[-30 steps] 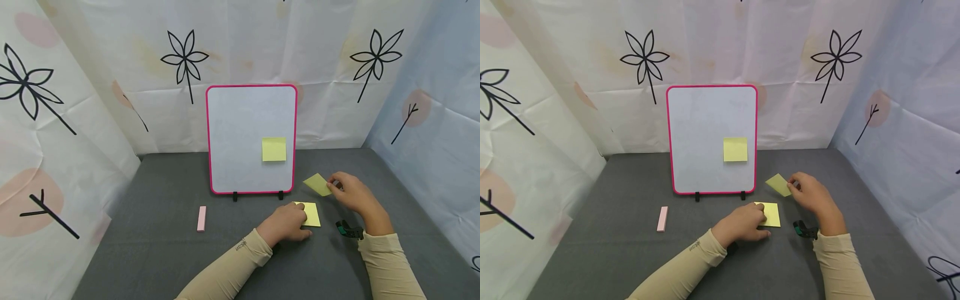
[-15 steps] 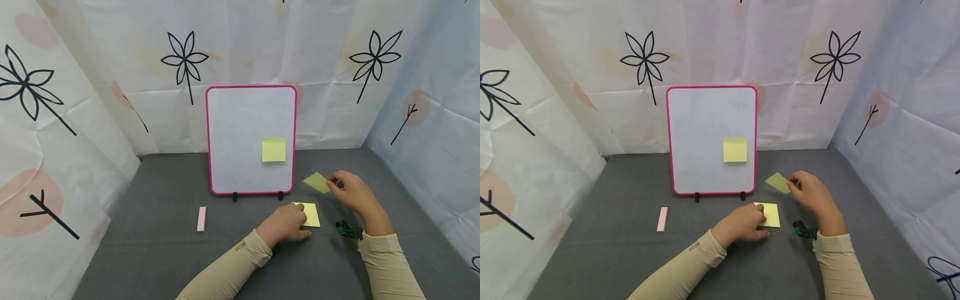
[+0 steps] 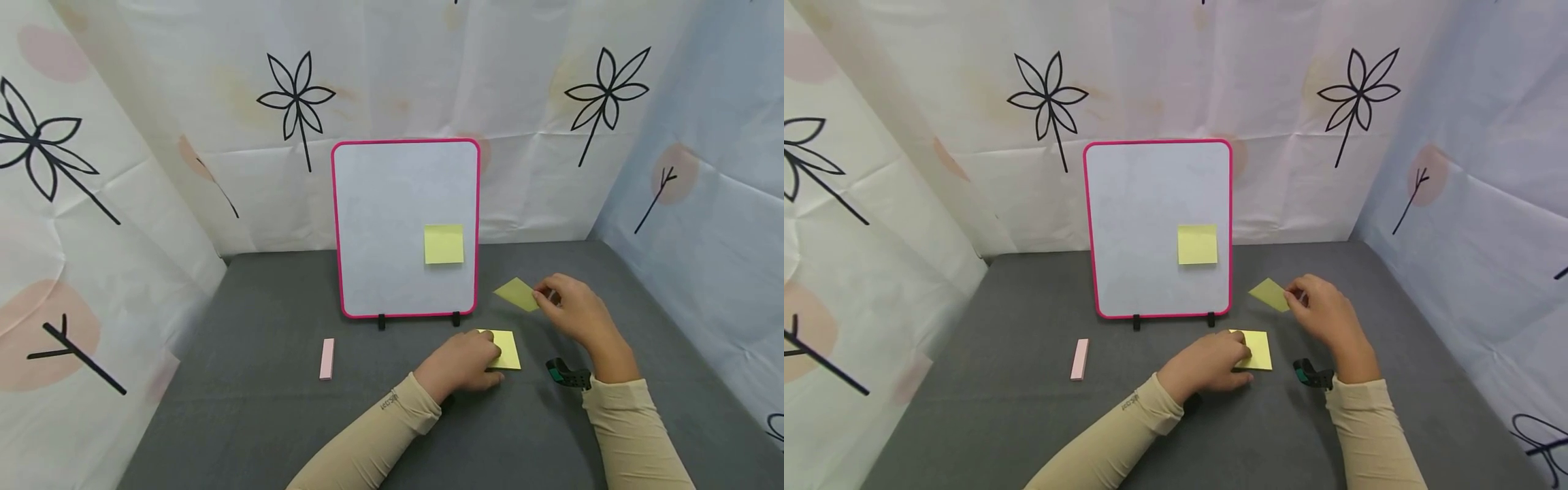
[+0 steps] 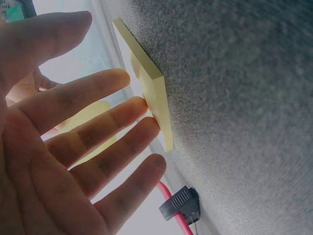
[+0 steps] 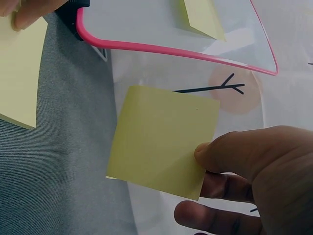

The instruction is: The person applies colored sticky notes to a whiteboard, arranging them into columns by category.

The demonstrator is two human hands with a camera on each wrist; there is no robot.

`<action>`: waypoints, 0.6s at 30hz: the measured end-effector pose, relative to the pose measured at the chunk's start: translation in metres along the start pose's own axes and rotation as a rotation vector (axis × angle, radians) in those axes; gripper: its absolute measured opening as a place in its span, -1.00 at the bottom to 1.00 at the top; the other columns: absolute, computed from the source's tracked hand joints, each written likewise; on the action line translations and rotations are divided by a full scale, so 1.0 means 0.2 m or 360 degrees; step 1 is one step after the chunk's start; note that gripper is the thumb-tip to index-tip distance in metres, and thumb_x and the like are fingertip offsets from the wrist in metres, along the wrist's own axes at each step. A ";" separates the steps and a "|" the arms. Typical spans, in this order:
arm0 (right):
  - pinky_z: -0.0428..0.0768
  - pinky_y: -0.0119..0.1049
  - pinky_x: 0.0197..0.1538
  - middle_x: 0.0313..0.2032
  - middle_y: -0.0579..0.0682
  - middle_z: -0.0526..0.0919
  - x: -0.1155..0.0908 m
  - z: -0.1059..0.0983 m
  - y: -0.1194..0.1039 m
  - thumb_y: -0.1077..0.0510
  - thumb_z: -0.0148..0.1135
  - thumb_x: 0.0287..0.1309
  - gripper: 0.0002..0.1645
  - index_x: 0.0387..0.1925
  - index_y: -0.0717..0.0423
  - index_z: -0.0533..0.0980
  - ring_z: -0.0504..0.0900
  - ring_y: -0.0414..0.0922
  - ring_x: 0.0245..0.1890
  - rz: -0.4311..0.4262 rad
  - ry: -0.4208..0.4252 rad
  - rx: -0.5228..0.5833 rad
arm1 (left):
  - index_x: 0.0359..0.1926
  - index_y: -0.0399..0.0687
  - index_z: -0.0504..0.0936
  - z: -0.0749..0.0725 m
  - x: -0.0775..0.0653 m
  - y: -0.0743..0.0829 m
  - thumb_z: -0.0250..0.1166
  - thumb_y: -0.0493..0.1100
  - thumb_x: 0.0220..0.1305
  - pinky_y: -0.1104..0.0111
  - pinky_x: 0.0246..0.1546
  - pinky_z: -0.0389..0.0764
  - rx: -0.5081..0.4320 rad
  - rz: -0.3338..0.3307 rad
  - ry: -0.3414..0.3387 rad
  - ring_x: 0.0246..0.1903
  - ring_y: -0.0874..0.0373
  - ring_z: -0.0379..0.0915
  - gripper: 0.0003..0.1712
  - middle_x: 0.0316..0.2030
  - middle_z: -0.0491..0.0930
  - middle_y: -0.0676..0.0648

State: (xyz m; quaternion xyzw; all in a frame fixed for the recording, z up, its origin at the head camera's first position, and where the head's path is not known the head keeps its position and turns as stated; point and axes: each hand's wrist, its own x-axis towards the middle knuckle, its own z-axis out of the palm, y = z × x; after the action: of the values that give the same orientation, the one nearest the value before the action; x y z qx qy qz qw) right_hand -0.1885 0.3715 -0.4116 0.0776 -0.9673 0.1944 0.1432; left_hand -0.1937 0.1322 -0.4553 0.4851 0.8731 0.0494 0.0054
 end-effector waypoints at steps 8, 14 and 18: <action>0.61 -0.05 -0.27 -0.17 0.11 0.71 0.00 -0.01 0.00 0.17 0.29 0.47 -0.85 -0.13 0.16 0.71 0.67 0.01 -0.27 -0.0003 0.0003 0.0012 | -0.07 0.10 0.82 0.00 0.00 0.00 0.43 0.15 0.36 0.41 -0.36 0.40 0.0054 0.0000 0.0037 -0.35 0.27 0.35 -0.70 -0.22 0.59 0.08; 0.62 -0.02 -0.24 -0.20 0.10 0.71 0.00 -0.01 0.00 0.20 0.28 0.46 -0.86 -0.16 0.16 0.71 0.66 0.00 -0.28 -0.0011 0.0012 0.0019 | 0.04 0.10 0.78 -0.01 -0.01 0.01 0.43 0.17 0.36 0.39 -0.07 0.58 0.0090 -0.0070 -0.0001 -0.05 0.24 0.54 -0.63 0.04 0.66 0.05; 0.62 -0.02 -0.25 -0.20 0.10 0.71 0.00 -0.01 0.00 0.20 0.28 0.46 -0.86 -0.17 0.16 0.71 0.66 -0.01 -0.28 -0.0010 0.0017 0.0018 | 0.15 0.12 0.75 -0.01 -0.01 0.01 0.42 0.17 0.37 0.34 0.09 0.62 0.0058 -0.0118 -0.0067 0.16 0.18 0.55 -0.56 0.24 0.62 0.00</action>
State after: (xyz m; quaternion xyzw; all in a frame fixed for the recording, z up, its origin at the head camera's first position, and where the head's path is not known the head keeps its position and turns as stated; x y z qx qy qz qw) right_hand -0.1878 0.3727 -0.4100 0.0804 -0.9652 0.1997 0.1485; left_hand -0.1910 0.1324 -0.4539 0.4534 0.8909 0.0232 0.0168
